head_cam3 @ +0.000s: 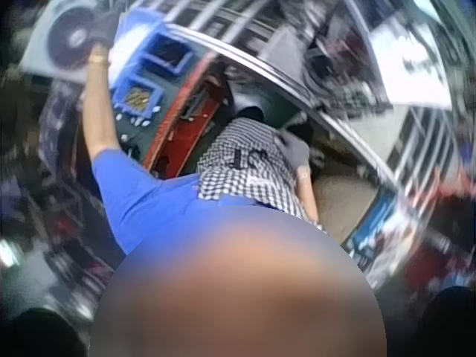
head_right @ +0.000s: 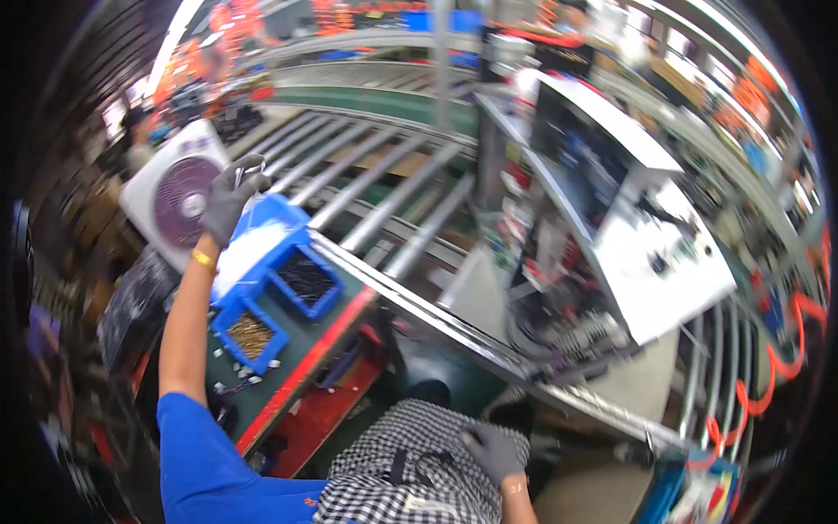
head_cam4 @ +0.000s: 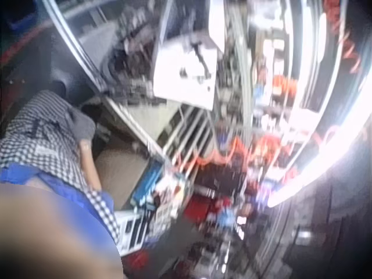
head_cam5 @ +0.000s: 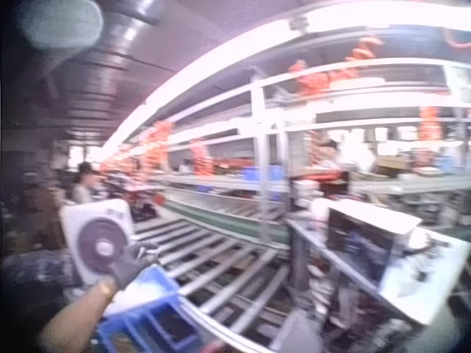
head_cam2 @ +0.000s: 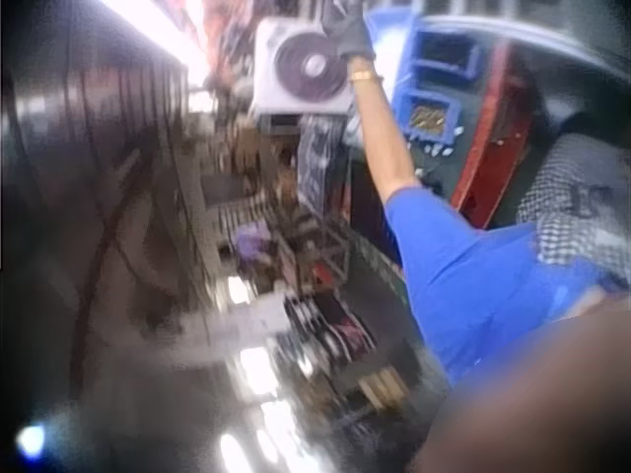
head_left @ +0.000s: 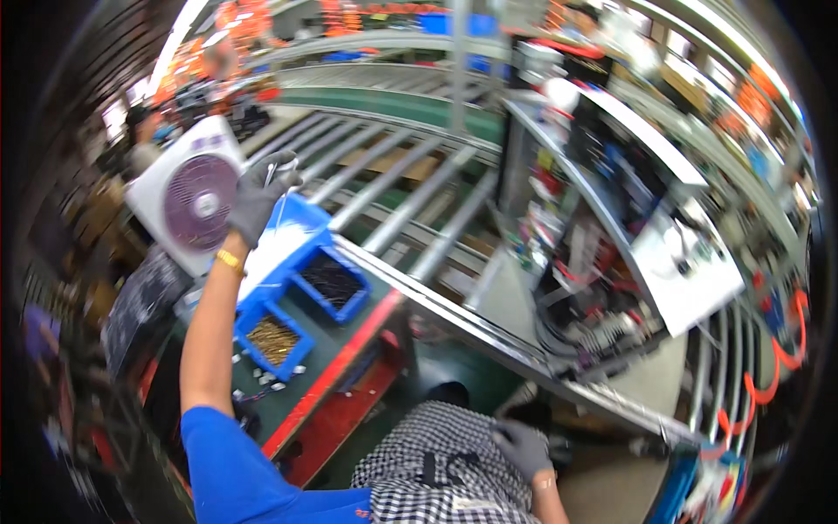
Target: The person assembles an electronic device on a factory assembly line. They connect various wires to a circuit board, secure components with a screwdriver, and attach a black panel to the unit. The person also handles small parts from blue bins and uses pliers to cut wires.
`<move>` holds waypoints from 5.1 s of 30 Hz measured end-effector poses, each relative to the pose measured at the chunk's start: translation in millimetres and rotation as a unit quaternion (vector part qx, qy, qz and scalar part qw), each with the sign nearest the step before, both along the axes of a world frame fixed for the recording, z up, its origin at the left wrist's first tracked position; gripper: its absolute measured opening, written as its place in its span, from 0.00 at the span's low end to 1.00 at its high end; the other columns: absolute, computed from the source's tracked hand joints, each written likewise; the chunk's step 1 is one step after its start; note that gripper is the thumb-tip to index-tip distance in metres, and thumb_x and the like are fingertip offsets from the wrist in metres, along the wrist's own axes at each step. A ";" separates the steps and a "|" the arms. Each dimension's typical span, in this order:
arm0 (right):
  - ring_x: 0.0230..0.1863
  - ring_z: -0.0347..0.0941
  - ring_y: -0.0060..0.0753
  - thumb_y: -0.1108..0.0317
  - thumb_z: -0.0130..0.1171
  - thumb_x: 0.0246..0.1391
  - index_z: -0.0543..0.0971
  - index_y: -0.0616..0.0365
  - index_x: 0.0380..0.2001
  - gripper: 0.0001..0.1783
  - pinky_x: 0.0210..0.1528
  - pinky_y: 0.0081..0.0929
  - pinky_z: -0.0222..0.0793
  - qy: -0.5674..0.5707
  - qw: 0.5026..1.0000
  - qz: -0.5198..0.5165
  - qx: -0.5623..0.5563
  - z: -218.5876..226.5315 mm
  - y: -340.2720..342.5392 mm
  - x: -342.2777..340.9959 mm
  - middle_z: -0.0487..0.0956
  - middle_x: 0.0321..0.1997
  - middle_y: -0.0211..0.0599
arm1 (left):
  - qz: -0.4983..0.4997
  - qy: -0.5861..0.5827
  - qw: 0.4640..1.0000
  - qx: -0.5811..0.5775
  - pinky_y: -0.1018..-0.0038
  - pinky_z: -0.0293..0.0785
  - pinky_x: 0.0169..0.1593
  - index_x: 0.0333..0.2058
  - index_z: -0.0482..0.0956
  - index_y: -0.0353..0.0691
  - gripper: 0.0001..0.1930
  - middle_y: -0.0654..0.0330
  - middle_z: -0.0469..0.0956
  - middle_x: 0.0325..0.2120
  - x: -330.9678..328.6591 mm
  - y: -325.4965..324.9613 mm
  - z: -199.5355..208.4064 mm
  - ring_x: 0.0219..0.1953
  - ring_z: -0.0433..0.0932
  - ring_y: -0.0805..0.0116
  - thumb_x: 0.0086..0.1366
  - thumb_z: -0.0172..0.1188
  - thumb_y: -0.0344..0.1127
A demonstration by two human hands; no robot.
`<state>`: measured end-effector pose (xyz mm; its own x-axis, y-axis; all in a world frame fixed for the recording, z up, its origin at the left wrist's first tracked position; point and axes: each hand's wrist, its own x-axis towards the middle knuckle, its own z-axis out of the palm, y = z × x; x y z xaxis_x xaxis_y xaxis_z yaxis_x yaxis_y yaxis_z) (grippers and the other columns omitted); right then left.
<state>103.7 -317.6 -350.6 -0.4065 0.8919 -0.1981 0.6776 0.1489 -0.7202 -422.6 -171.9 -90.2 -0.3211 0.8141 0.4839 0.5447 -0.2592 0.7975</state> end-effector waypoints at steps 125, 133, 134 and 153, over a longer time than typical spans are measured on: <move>0.42 0.81 0.50 0.66 0.62 0.45 0.85 0.56 0.33 0.11 0.43 0.39 0.77 -0.314 0.896 -0.246 0.196 117.1 180.4 103.3 0.84 0.38 0.47 | -0.259 0.079 0.941 -0.203 0.58 0.74 0.45 0.39 0.81 0.35 0.34 0.41 0.82 0.33 500.2 32.9 -149.6 0.41 0.81 0.41 0.65 0.50 0.66; 0.39 0.83 0.49 0.69 0.62 0.42 0.86 0.55 0.30 0.09 0.40 0.40 0.78 -0.321 0.903 -0.209 0.195 127.0 179.4 109.6 0.84 0.34 0.46 | -0.257 0.119 0.934 -0.217 0.54 0.73 0.45 0.43 0.79 0.34 0.33 0.35 0.80 0.36 505.7 45.8 -169.9 0.45 0.78 0.37 0.68 0.46 0.64; 0.39 0.83 0.48 0.69 0.62 0.42 0.86 0.54 0.30 0.09 0.40 0.40 0.79 -0.319 0.908 -0.201 0.182 133.5 178.1 102.7 0.84 0.34 0.47 | -0.259 0.115 0.934 -0.219 0.54 0.72 0.46 0.45 0.79 0.34 0.32 0.34 0.79 0.37 500.3 50.4 -177.5 0.45 0.78 0.36 0.69 0.46 0.63; 0.43 0.78 0.55 0.54 0.56 0.52 0.81 0.57 0.37 0.19 0.48 0.45 0.73 -0.018 0.955 -0.195 0.221 121.5 146.4 137.0 0.81 0.38 0.52 | -0.392 -0.090 0.878 -0.261 0.69 0.73 0.46 0.48 0.79 0.36 0.27 0.58 0.81 0.38 494.4 55.2 -184.5 0.41 0.78 0.67 0.66 0.57 0.57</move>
<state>240.6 -171.2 -229.1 -0.0261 0.9737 0.2263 0.7663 0.1649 -0.6210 71.7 -116.8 -274.8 0.4030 0.9149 -0.0223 0.2161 -0.0714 0.9738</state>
